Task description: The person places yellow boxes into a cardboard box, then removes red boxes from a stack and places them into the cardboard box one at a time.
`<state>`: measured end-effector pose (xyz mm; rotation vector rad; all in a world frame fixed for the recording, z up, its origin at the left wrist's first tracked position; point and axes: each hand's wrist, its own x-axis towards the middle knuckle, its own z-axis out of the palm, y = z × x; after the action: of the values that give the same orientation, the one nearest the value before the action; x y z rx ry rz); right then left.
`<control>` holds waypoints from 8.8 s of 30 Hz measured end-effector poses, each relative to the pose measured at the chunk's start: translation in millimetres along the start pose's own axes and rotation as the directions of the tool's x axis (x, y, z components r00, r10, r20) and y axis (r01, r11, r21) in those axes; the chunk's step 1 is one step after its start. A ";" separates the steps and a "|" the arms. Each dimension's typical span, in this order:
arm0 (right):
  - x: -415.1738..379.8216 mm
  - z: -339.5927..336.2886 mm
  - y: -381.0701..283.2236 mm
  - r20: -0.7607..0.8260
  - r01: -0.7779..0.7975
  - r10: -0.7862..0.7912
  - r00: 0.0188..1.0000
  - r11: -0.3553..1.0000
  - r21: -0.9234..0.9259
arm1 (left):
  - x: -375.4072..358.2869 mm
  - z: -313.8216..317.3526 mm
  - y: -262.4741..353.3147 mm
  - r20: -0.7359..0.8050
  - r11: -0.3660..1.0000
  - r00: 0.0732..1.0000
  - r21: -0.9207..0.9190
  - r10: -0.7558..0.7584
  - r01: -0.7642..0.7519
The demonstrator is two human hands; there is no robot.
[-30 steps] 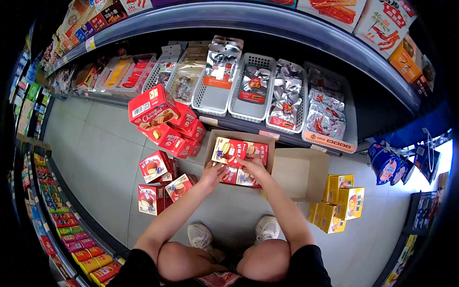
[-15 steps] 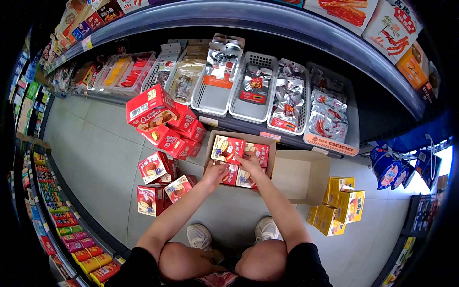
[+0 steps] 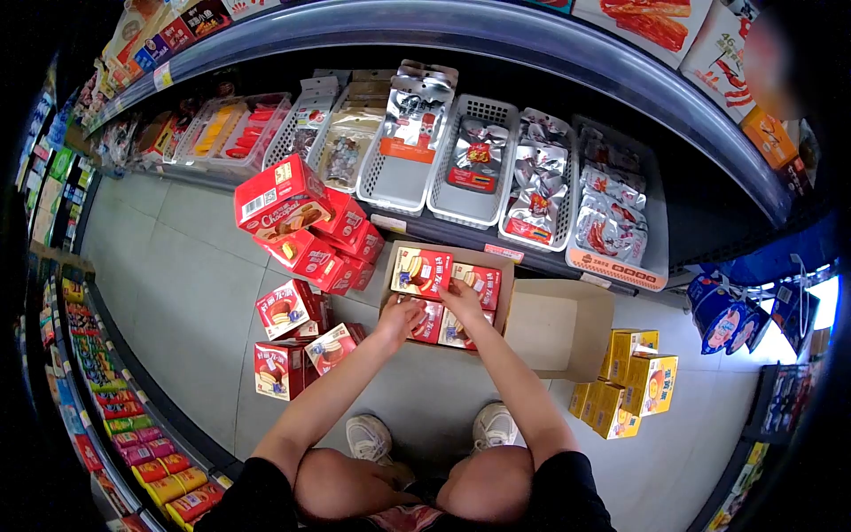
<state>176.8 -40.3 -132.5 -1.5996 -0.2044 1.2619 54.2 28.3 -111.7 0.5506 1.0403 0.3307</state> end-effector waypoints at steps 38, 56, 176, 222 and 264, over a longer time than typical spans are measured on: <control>-89.8 198.1 -61.9 0.738 0.437 0.212 0.641 0.689 -0.578 | -187.8 -186.2 -13.4 -0.403 0.539 0.359 0.656 0.842 -0.527; -75.1 246.7 24.6 0.633 0.497 -0.030 0.773 0.648 -0.576 | -140.5 -224.7 -32.2 -0.421 0.579 0.398 0.616 0.815 -0.535; -60.8 -37.9 17.2 0.030 0.117 -0.149 0.988 0.617 -0.778 | 20.2 37.1 -49.4 -0.061 0.999 0.997 0.015 -0.049 0.050; -40.7 -29.2 50.9 -0.261 -0.124 0.217 0.941 0.935 0.331 | 30.5 21.1 -63.8 0.021 0.878 0.998 0.475 0.059 -0.062; -59.4 160.8 -55.5 0.640 0.443 0.151 0.753 0.603 -0.663 | -117.2 -202.8 70.2 -0.391 0.735 0.631 0.463 0.670 -0.495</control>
<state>48.0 42.3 -37.3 -1.6979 -1.5346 1.6591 -180.1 81.5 -66.0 1.1508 1.4546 0.9693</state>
